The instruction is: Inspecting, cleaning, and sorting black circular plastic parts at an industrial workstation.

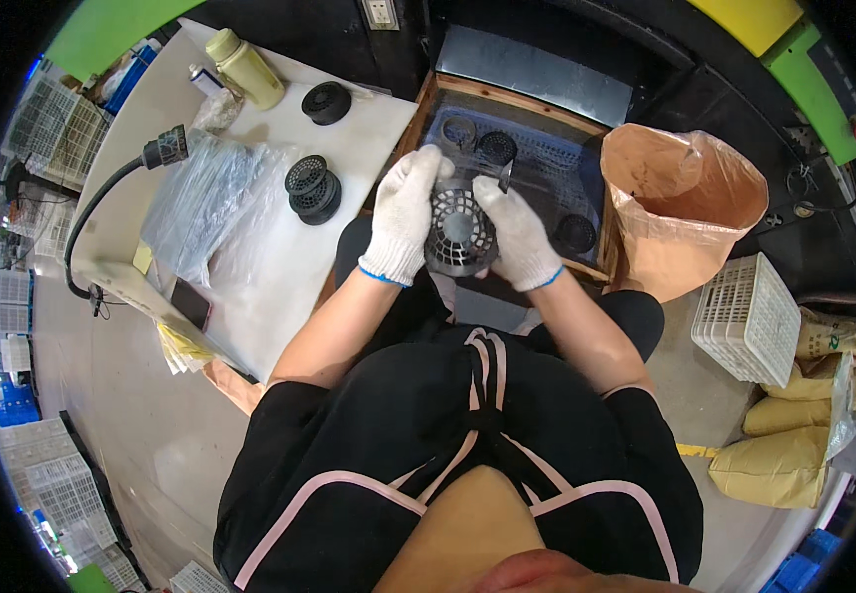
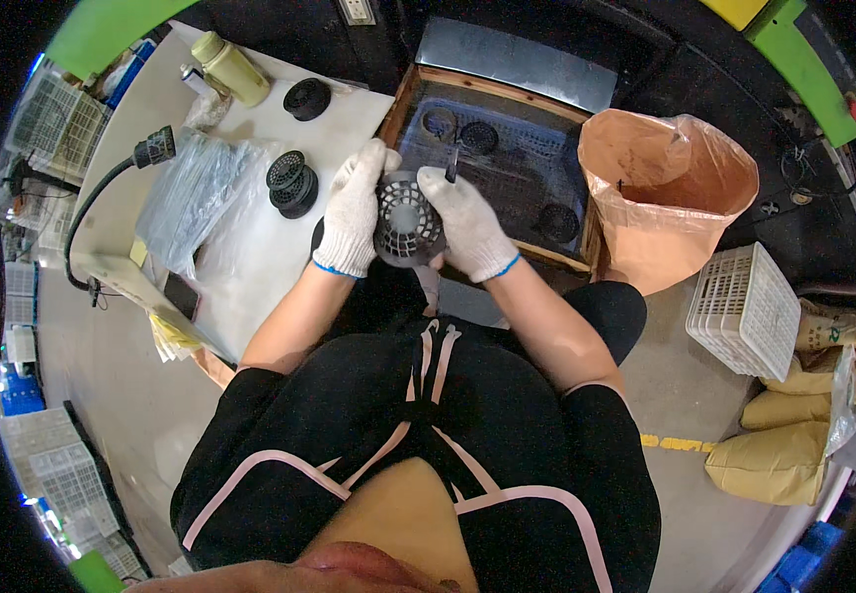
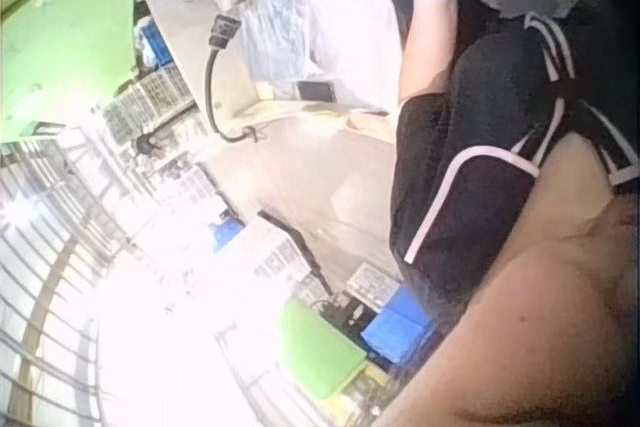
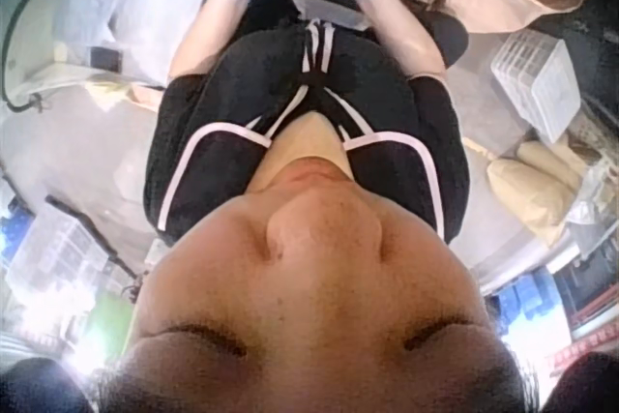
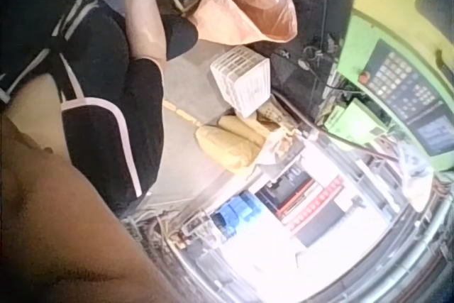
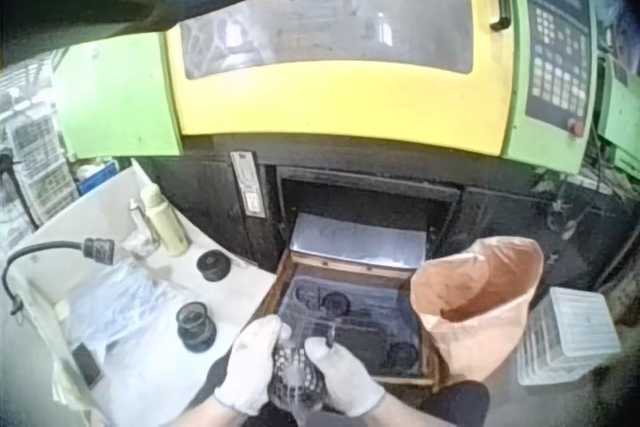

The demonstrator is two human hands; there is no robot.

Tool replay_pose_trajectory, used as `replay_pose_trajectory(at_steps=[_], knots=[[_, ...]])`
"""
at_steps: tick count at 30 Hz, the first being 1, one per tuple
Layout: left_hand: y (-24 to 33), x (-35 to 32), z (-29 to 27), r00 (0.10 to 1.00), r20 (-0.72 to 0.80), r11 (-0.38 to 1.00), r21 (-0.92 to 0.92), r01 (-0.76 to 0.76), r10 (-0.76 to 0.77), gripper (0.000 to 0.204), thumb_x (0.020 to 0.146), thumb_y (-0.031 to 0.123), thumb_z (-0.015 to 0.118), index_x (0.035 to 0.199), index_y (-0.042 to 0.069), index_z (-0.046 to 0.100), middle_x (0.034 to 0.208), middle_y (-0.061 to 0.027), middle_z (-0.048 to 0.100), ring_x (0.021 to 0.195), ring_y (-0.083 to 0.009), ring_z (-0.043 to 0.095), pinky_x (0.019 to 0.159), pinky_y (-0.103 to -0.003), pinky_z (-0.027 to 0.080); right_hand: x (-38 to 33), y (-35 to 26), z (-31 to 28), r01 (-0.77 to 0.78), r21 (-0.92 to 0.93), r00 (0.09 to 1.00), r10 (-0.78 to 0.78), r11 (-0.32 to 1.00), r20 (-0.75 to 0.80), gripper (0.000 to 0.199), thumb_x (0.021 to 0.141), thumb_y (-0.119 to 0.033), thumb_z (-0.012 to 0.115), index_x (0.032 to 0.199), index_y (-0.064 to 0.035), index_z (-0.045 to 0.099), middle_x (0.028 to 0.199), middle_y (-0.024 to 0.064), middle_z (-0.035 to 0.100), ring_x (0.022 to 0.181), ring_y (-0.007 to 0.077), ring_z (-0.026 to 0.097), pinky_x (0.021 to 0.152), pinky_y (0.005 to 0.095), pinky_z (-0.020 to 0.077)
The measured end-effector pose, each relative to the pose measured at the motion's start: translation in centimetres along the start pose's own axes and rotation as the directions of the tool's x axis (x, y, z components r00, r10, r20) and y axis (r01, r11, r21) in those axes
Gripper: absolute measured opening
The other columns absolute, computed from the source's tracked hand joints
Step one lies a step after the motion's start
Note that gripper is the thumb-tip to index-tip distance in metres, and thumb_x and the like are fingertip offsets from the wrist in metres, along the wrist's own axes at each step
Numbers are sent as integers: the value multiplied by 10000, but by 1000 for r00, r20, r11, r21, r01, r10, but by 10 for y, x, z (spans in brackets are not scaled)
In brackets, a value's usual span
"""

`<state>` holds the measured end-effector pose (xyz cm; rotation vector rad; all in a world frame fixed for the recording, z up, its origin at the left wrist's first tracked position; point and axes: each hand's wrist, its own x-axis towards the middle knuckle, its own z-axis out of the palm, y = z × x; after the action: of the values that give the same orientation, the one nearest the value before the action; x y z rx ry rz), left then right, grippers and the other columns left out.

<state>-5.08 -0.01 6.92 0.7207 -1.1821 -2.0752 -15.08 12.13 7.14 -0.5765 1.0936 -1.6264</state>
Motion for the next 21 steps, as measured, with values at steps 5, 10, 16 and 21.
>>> replay_pose_trajectory(at_steps=[5, 10, 16, 21], knots=[[-19, 2, -11, 998, -4, 988, -135, -69, 70, 155, 999, 177, 606, 1011, 33, 661, 873, 2, 660, 784, -74, 594, 715, -230, 486, 21, -2, -22, 239, -540, 928, -354, 807, -119, 362, 1022, -369, 539, 957, -21, 615, 787, -8, 598, 738, 72, 511, 690, 262, 455], [4, -15, -13, 995, 98, 999, 48, -10, 5, 186, 999, 197, 607, 1001, 20, 665, 891, -7, 666, 800, -68, 593, 717, -242, 490, 6, -15, 12, -173, -278, 985, 159, 945, -72, 388, 1020, -417, 520, 1034, -45, 629, 788, 32, 643, 608, 141, 612, 522, 282, 511], [-11, -3, -19, 989, 28, 959, 242, -147, 145, 263, 1023, 270, 556, 1005, 23, 642, 873, -3, 613, 834, -105, 560, 768, -280, 466, 18, 20, 6, -182, 133, 983, 182, 974, 16, 414, 1026, -439, 504, 1025, -41, 615, 737, 73, 649, 455, 154, 587, 321, 267, 437], [-2, 66, -104, 943, 108, 624, 725, -292, 316, 326, 984, 315, 613, 1069, 9, 683, 935, -93, 700, 926, -183, 645, 877, -318, 504, 42, 27, -6, -170, -318, 985, 157, 933, -66, 321, 1017, -354, 529, 1000, -46, 618, 684, 5, 579, 408, 79, 440, 335, 200, 364]])
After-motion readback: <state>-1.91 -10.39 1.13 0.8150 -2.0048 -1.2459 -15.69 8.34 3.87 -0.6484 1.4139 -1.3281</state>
